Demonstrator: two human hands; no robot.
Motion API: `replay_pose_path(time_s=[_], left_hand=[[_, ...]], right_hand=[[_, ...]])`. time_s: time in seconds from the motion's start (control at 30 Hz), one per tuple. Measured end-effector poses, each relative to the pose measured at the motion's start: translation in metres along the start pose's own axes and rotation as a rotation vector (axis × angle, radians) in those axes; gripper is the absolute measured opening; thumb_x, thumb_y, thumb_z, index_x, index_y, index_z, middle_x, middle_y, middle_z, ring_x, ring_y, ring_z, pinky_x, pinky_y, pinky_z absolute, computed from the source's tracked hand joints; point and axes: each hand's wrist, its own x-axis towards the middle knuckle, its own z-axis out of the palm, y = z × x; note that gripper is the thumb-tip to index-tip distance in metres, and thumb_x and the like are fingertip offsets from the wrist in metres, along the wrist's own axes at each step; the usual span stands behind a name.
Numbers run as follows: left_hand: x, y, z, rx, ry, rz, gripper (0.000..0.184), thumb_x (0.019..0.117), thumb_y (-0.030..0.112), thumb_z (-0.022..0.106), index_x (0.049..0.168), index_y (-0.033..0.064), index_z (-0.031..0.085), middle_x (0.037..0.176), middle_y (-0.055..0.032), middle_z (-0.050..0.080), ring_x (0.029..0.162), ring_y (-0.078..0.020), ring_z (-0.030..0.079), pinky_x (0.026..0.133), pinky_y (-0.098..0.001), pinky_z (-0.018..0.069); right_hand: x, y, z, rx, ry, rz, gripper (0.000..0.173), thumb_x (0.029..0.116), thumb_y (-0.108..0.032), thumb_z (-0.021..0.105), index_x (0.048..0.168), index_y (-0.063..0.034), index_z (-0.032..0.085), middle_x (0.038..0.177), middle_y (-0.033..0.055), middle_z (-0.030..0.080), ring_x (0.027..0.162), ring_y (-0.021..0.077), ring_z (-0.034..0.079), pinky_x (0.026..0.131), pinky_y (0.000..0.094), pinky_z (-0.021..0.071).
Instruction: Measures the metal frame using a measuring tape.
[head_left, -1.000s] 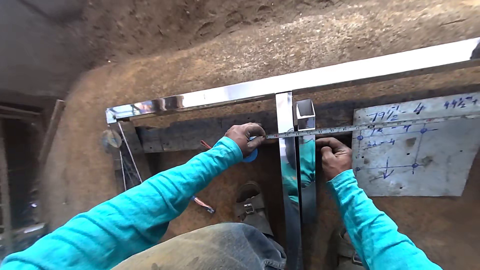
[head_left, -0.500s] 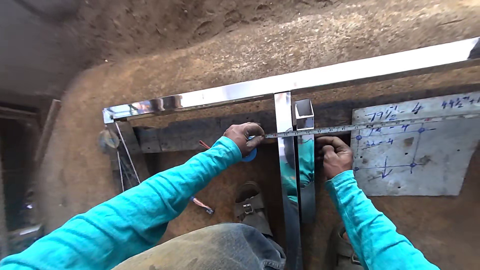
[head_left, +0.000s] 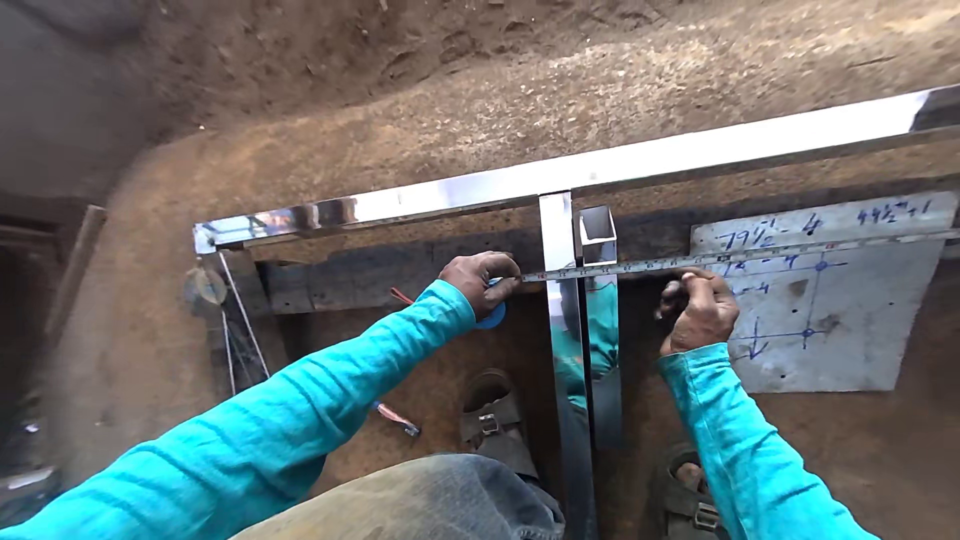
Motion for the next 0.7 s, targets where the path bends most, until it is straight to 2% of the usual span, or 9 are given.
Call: replay_pose_path(time_s=[0.1,0.2,0.33,0.4,0.47,0.5,0.57,0.63,0.7], left_hand=[[0.0,-0.002,0.0,0.004,0.016,0.003,0.015,0.0994,0.011,0.064,0.105,0.0027,0.075,0.126,-0.0145,0.071,0.12,-0.0286,0.067,0.105,-0.0533,0.0501],[0.001,-0.003,0.0,0.004,0.017,-0.007,0.014,0.0992,0.011,0.065,0.104,0.0032,0.076,0.126,-0.0147,0.071,0.12,-0.0289,0.067,0.105,-0.0546,0.0499],[-0.003,-0.002,-0.002,-0.064,0.058,0.08,0.014,0.0931,0.011,0.073,0.1,-0.0005,0.075,0.123,-0.0177,0.07,0.118,-0.0297,0.067,0.103,-0.0511,0.0521],[-0.007,0.006,-0.004,-0.149,0.088,0.145,0.02,0.0869,0.01,0.079,0.101,-0.0033,0.073,0.118,-0.0193,0.07,0.109,-0.0283,0.068,0.096,-0.046,0.0562],[-0.012,0.021,-0.004,-0.259,0.134,0.176,0.027,0.0832,0.007,0.082,0.105,-0.0043,0.071,0.109,-0.0176,0.069,0.094,-0.0228,0.069,0.085,-0.0387,0.0599],[-0.014,0.03,-0.002,-0.336,0.16,0.173,0.027,0.0838,0.003,0.08,0.107,-0.0055,0.07,0.106,-0.017,0.069,0.089,-0.0204,0.069,0.082,-0.0361,0.0603],[-0.016,0.048,0.002,-0.526,0.245,0.163,0.021,0.0874,-0.004,0.073,0.107,-0.0083,0.068,0.1,-0.0147,0.07,0.083,-0.0141,0.069,0.078,-0.0311,0.0609],[-0.018,0.064,0.002,-0.708,0.313,0.1,0.015,0.0921,-0.003,0.067,0.106,-0.0087,0.065,0.093,-0.0106,0.069,0.077,-0.0086,0.065,0.074,-0.0274,0.0588],[-0.02,0.073,0.001,-0.816,0.351,0.03,0.012,0.0953,0.003,0.065,0.104,-0.0057,0.065,0.089,-0.0066,0.068,0.075,-0.0064,0.064,0.073,-0.026,0.0576]], right_hand=[[0.01,-0.008,0.0,0.15,0.033,0.052,0.013,0.1059,-0.014,0.043,0.1,-0.0123,0.055,0.058,-0.0057,0.058,0.044,0.0052,0.052,0.042,0.022,0.0445],[0.019,-0.015,-0.004,0.229,0.028,0.086,0.017,0.1046,-0.02,0.042,0.097,-0.0149,0.056,0.06,-0.0051,0.057,0.045,0.0063,0.05,0.043,0.0232,0.0438],[0.021,-0.025,-0.004,0.179,-0.006,-0.002,0.028,0.1046,-0.018,0.045,0.079,-0.0194,0.056,0.056,-0.0082,0.054,0.043,0.005,0.047,0.042,0.0227,0.043],[0.005,-0.03,0.004,0.092,-0.175,-0.139,0.022,0.0999,-0.014,0.048,0.082,-0.0189,0.061,0.059,-0.0104,0.06,0.045,0.0022,0.052,0.044,0.0206,0.0467],[-0.016,-0.036,0.015,-0.122,-0.485,-0.311,0.011,0.0952,-0.018,0.059,0.096,-0.011,0.068,0.072,-0.0089,0.066,0.058,0.0011,0.06,0.055,0.0214,0.0544],[-0.026,-0.038,0.024,-0.277,-0.629,-0.409,0.021,0.091,-0.027,0.066,0.102,-0.0094,0.07,0.08,-0.007,0.069,0.065,0.0019,0.064,0.059,0.0234,0.057],[-0.048,-0.041,0.043,-0.562,-0.789,-0.639,0.052,0.0841,-0.052,0.07,0.116,-0.0111,0.069,0.099,0.0013,0.071,0.083,0.0154,0.069,0.068,0.0402,0.0596],[-0.066,-0.047,0.055,-0.646,-0.742,-0.778,0.063,0.0807,-0.048,0.07,0.122,-0.0016,0.065,0.111,0.018,0.069,0.094,0.0364,0.07,0.073,0.0583,0.0586],[-0.068,-0.055,0.057,-0.658,-0.643,-0.858,0.051,0.086,-0.037,0.066,0.121,0.0004,0.066,0.115,0.021,0.069,0.094,0.0397,0.07,0.071,0.0581,0.0588]])
